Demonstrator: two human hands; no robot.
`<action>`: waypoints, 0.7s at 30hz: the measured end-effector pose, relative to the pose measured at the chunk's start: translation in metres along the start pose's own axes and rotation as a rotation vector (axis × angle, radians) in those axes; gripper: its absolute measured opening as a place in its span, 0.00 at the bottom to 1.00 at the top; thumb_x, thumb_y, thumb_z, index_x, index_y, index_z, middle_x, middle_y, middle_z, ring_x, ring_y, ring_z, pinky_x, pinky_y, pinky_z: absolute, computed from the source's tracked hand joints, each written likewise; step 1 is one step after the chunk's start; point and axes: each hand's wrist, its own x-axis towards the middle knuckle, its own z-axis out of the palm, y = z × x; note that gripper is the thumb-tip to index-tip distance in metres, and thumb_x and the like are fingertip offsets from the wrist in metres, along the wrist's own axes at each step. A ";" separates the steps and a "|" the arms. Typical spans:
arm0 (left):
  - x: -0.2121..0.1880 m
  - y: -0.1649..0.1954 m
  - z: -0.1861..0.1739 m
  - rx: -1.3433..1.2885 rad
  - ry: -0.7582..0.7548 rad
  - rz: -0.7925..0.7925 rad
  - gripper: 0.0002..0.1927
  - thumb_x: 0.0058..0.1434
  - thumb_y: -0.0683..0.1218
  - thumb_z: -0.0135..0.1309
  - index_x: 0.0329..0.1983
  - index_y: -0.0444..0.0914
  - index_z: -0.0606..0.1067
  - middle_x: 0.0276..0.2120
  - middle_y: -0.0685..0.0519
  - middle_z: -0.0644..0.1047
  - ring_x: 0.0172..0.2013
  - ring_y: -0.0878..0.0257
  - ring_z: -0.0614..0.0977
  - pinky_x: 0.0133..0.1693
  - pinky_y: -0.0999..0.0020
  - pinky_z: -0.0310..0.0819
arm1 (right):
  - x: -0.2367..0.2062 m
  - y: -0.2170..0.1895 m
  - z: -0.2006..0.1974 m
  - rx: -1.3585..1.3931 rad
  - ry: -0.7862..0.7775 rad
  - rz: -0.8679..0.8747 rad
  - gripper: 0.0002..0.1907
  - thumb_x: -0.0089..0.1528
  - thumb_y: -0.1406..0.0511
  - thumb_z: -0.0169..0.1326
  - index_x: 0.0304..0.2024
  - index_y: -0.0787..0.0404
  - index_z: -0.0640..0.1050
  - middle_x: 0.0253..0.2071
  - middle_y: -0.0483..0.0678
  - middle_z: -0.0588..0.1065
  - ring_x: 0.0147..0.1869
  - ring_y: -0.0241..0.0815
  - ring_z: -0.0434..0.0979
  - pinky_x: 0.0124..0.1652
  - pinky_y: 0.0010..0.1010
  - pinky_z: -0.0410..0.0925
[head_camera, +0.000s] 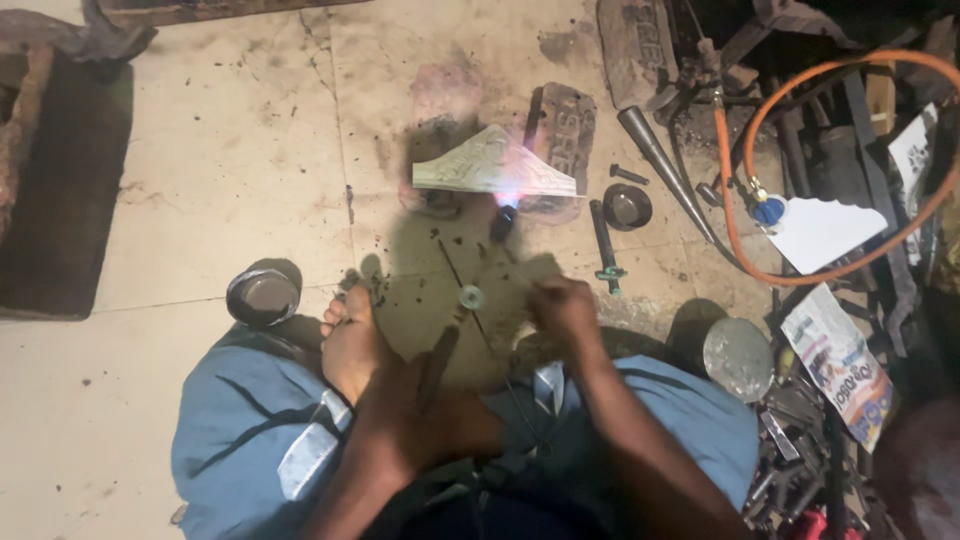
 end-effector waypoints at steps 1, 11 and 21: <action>0.003 0.004 -0.002 0.061 -0.043 0.013 0.29 0.47 0.43 0.62 0.55 0.38 0.73 0.38 0.40 0.80 0.39 0.41 0.80 0.38 0.51 0.73 | -0.004 0.014 -0.007 -0.011 0.017 -0.017 0.10 0.58 0.63 0.63 0.33 0.66 0.84 0.21 0.53 0.79 0.23 0.40 0.78 0.26 0.34 0.70; 0.004 0.024 -0.012 -0.046 -0.114 -0.097 0.29 0.51 0.47 0.61 0.60 0.44 0.75 0.28 0.43 0.82 0.28 0.52 0.84 0.30 0.58 0.75 | -0.013 0.053 0.010 -0.321 0.210 -0.302 0.20 0.53 0.63 0.64 0.46 0.66 0.81 0.43 0.64 0.80 0.49 0.62 0.81 0.48 0.45 0.74; 0.000 0.003 -0.008 0.090 0.204 0.161 0.24 0.50 0.41 0.56 0.54 0.35 0.77 0.34 0.35 0.79 0.35 0.40 0.80 0.35 0.54 0.75 | -0.055 0.039 0.034 0.564 -0.319 0.226 0.22 0.61 0.70 0.55 0.58 0.67 0.78 0.44 0.56 0.84 0.42 0.44 0.84 0.39 0.33 0.73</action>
